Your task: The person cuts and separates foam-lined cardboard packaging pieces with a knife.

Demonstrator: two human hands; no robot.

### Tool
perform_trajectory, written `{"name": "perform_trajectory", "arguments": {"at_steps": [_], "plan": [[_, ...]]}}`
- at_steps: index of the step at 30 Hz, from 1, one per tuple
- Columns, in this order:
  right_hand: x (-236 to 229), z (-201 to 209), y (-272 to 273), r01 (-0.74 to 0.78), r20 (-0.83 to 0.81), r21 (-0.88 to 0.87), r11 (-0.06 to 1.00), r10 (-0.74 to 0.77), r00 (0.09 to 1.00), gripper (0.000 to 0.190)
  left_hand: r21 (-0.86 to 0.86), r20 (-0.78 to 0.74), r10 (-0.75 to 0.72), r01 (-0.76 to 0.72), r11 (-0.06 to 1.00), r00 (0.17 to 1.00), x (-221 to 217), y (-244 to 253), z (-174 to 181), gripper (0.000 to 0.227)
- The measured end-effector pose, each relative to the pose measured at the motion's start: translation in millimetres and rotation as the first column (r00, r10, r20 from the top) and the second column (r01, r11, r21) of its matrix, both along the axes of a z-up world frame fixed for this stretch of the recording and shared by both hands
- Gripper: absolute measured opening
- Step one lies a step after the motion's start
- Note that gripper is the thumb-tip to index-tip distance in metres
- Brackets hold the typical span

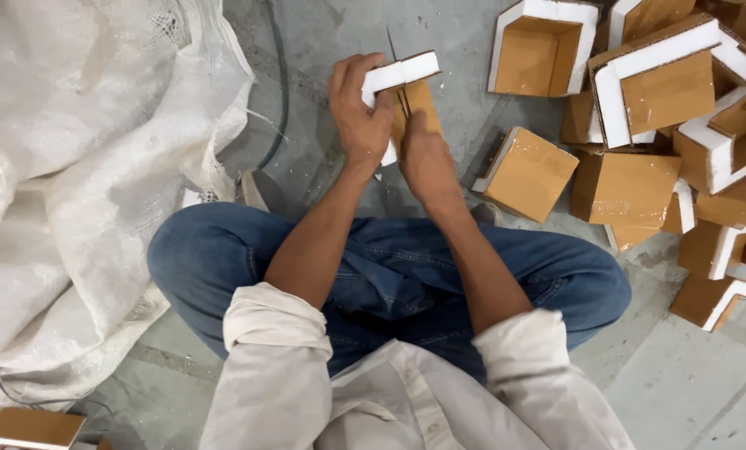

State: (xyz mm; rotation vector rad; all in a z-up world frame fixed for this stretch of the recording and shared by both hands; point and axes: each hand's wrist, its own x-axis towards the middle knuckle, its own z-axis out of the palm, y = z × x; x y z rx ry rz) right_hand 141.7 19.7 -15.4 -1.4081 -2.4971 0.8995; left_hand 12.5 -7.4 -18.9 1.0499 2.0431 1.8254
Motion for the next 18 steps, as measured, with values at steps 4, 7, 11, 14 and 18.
{"name": "perform_trajectory", "arguments": {"at_steps": [4,7,11,14,18], "plan": [[27.8,-5.7,-22.3,-0.032,0.093,0.000,0.999,0.032,0.995,0.014,-0.002,-0.029,0.007,-0.007,1.000,1.000,0.9,-0.5,-16.1,0.049],[30.0,-11.9,-20.0,-0.039,0.135,0.012,0.999,0.037,0.990,0.015,0.016,-0.007,-0.042,0.042,0.999,0.999,-4.0,0.2,-21.7,0.050],[32.0,-18.0,-10.7,-0.084,0.047,-0.050,0.995,0.086,0.995,0.016,0.002,-0.004,-0.081,0.081,0.997,0.997,-4.1,-0.8,-21.7,0.048],[13.7,-10.1,-3.7,-0.032,0.127,-0.071,0.997,0.041,0.991,0.016,-0.023,-0.025,-0.098,0.097,0.995,0.995,-5.7,-0.1,-21.4,0.046],[-9.2,-27.3,24.8,-0.059,-0.002,-0.071,0.996,0.059,0.998,0.023,-0.038,0.029,-0.132,0.133,0.990,0.991,-7.3,-0.4,-18.0,0.047]]}}
